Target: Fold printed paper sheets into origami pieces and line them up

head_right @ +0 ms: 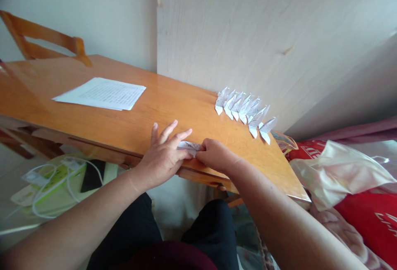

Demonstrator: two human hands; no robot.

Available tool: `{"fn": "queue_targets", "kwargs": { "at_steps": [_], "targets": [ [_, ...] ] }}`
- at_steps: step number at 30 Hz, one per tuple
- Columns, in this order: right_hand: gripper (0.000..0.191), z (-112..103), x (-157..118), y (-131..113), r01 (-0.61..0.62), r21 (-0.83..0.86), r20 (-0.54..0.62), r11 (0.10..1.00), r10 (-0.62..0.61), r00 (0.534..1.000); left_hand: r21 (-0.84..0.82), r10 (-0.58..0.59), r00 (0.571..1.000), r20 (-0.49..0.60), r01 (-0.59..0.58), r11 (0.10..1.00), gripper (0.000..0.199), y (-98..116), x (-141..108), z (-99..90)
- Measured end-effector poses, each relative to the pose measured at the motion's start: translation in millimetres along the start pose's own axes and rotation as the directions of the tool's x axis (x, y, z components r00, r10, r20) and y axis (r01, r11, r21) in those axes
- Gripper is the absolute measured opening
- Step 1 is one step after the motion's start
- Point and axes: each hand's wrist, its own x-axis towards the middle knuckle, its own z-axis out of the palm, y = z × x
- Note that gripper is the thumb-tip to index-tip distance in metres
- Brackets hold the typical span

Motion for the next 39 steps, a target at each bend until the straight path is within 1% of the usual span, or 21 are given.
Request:
{"fn": "queue_targets", "kwargs": {
  "at_steps": [4, 8, 12, 14, 18, 27, 31, 39],
  "targets": [
    [0.006, 0, 0, -5, -0.017, -0.04, 0.002, 0.999, 0.017, 1.0, 0.0, 0.016, 1.0, -0.003, -0.016, 1.0, 0.025, -5, -5, -5.4],
    [0.009, 0, 0, -9, -0.011, -0.063, 0.027, 0.998, 0.013, 1.0, 0.005, 0.022, 1.0, 0.009, -0.022, 1.0, 0.025, -6, -6, -6.6],
    [0.01, 0, 1, -12, -0.026, -0.118, 0.001, 0.993, 0.027, 1.0, -0.024, 0.008, 1.0, -0.03, -0.008, 1.0, 0.028, -8, -9, -5.9],
    [0.011, -1, 1, -14, -0.041, -0.14, 0.005, 0.989, 0.042, 0.999, -0.028, 0.002, 0.999, -0.045, -0.003, 1.0, 0.027, -10, -11, -6.1],
    [0.011, -2, 1, -18, -0.058, -0.17, 0.018, 0.984, 0.062, 0.998, -0.017, -0.004, 0.999, -0.039, 0.004, 1.0, 0.022, -15, -13, -6.2],
    [0.025, 0, 4, -21, -0.078, -0.185, 0.027, 0.98, 0.084, 0.996, -0.016, -0.011, 0.996, -0.085, 0.009, 1.0, 0.022, -19, -16, -1.9],
    [0.035, 1, 5, -22, -0.107, -0.173, 0.031, 0.979, 0.114, 0.993, -0.007, -0.007, 0.995, -0.095, 0.007, 1.0, 0.024, -21, -17, -1.6],
    [0.051, 3, 5, -30, -0.157, -0.203, -0.001, 0.966, 0.16, 0.987, -0.007, -0.009, 0.994, -0.112, 0.008, 1.0, 0.021, -24, -19, -2.0]
  ]
}}
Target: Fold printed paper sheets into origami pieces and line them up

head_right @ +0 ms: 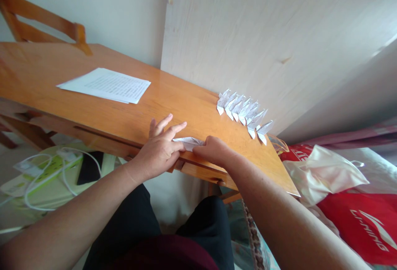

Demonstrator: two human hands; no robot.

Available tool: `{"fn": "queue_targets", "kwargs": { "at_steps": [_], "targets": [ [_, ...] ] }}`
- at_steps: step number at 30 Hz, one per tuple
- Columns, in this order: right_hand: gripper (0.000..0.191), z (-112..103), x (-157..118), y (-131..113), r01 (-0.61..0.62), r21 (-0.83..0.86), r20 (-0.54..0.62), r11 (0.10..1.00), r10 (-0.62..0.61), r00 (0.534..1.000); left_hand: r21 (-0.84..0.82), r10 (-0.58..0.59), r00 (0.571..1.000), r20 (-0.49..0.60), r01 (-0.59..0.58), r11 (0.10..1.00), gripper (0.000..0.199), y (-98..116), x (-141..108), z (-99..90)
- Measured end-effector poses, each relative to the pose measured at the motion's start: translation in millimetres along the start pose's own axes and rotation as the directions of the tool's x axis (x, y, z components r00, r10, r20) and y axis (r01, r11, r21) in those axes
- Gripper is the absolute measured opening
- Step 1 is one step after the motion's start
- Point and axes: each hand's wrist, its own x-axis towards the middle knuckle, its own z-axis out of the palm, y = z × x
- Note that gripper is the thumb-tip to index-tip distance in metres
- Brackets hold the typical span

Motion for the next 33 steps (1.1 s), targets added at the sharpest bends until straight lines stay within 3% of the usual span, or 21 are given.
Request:
{"fn": "queue_targets", "kwargs": {
  "at_steps": [9, 20, 27, 33],
  "targets": [
    [0.069, 3, 0, -3, -0.023, -0.024, -0.03, 0.999, 0.022, 0.999, -0.022, -0.02, 0.999, -0.028, 0.019, 1.0, 0.02, 0, -1, 1.5],
    [0.06, 3, -6, -8, -0.032, -0.007, -0.052, 0.999, 0.032, 0.998, -0.039, -0.029, 0.999, -0.029, 0.028, 0.999, 0.021, -1, -1, 2.1],
    [0.07, 2, -3, -5, 0.002, -0.023, -0.033, 1.0, -0.003, 0.999, -0.016, -0.027, 0.999, -0.042, 0.027, 1.0, 0.022, 0, -2, 1.4],
    [0.032, -3, -4, 7, 0.003, 0.083, 0.006, 0.997, -0.004, 1.0, 0.011, -0.009, 0.998, -0.07, 0.009, 1.0, 0.021, 4, -3, 0.8]
  ]
}}
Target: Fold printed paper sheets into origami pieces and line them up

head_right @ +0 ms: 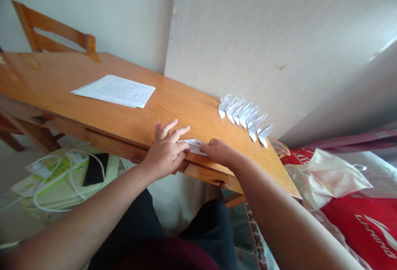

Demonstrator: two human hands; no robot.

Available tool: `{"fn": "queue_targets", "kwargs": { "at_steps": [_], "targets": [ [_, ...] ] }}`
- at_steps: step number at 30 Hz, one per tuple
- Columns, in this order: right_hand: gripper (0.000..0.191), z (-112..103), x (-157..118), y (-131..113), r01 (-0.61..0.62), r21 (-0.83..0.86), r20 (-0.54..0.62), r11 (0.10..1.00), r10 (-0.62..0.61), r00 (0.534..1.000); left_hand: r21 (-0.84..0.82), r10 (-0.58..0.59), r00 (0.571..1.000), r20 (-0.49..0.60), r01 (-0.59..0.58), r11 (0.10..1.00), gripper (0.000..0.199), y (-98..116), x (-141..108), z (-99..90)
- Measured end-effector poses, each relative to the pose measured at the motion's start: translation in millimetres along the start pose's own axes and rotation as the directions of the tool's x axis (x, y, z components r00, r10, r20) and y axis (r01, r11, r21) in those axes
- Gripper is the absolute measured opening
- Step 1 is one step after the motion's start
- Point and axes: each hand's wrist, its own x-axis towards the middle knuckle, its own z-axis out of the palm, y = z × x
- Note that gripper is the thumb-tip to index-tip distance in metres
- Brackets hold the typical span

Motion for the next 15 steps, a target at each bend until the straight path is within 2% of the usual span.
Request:
{"fn": "queue_targets", "kwargs": {
  "at_steps": [3, 8, 15],
  "targets": [
    [0.022, 0, 4, 4, 0.026, 0.008, 0.011, 1.0, -0.026, 1.0, 0.015, 0.037, 0.999, -0.004, -0.036, 0.999, 0.02, 10, -2, 3.5],
    [0.018, 2, 7, 10, 0.11, 0.024, 0.014, 0.994, -0.11, 0.994, 0.018, 0.07, 0.997, 0.029, -0.07, 0.997, 0.021, 27, -5, 12.8],
    [0.019, -4, 2, 12, 0.126, 0.129, 0.087, 0.984, -0.138, 0.987, 0.031, 0.049, 0.995, 0.087, -0.052, 0.998, 0.026, 28, -4, 14.8]
  ]
}}
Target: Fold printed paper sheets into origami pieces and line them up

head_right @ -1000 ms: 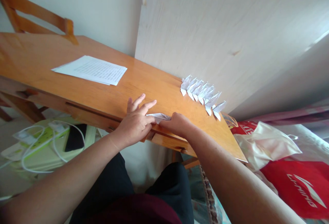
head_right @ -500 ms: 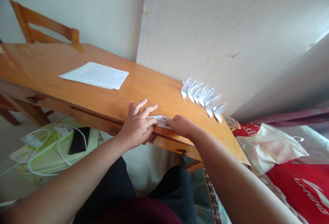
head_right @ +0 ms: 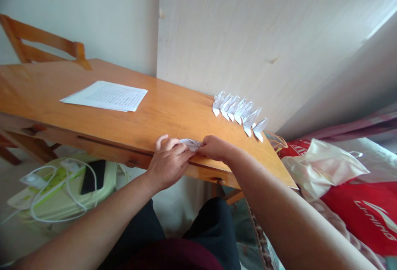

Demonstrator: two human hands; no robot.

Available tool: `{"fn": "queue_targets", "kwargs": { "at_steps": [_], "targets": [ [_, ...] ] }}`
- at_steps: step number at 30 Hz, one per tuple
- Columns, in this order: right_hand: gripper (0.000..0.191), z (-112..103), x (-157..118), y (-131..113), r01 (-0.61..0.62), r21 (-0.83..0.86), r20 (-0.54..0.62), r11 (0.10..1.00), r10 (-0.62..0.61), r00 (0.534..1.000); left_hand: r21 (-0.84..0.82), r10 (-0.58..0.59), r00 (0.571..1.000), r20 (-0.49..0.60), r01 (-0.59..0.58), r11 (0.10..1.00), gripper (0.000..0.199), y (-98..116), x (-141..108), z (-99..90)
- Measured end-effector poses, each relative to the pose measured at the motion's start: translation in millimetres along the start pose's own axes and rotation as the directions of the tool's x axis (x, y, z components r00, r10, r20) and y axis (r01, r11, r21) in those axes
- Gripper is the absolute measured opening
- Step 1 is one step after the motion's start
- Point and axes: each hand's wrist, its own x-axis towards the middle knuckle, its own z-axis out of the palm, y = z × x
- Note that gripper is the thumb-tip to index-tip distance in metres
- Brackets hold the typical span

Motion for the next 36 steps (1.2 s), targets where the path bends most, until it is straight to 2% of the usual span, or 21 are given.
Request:
{"fn": "queue_targets", "kwargs": {
  "at_steps": [8, 14, 23, 27, 36],
  "targets": [
    [0.011, -4, 3, 13, -0.049, 0.097, 0.011, 0.994, 0.048, 0.999, -0.009, -0.021, 1.0, 0.01, 0.021, 1.0, 0.023, 6, 1, -6.2],
    [0.015, -7, 5, 17, -0.126, 0.092, 0.001, 0.988, 0.126, 0.992, -0.014, -0.025, 1.0, 0.008, 0.025, 1.0, 0.023, 6, 3, -6.5],
    [0.011, -14, 0, 28, -0.172, 0.1, -0.009, 0.98, 0.174, 0.985, -0.003, -0.027, 0.999, 0.021, 0.027, 1.0, 0.022, 5, 3, -8.1],
    [0.012, -15, -1, 36, -0.165, 0.13, -0.016, 0.978, 0.168, 0.986, 0.007, -0.021, 0.999, 0.028, 0.02, 1.0, 0.022, 6, 4, -8.5],
    [0.011, -6, -1, 57, -0.064, 0.227, -0.098, 0.972, 0.088, 0.991, 0.034, -0.032, 0.999, 0.044, 0.03, 0.999, 0.021, 5, 4, -7.8]
  ]
}}
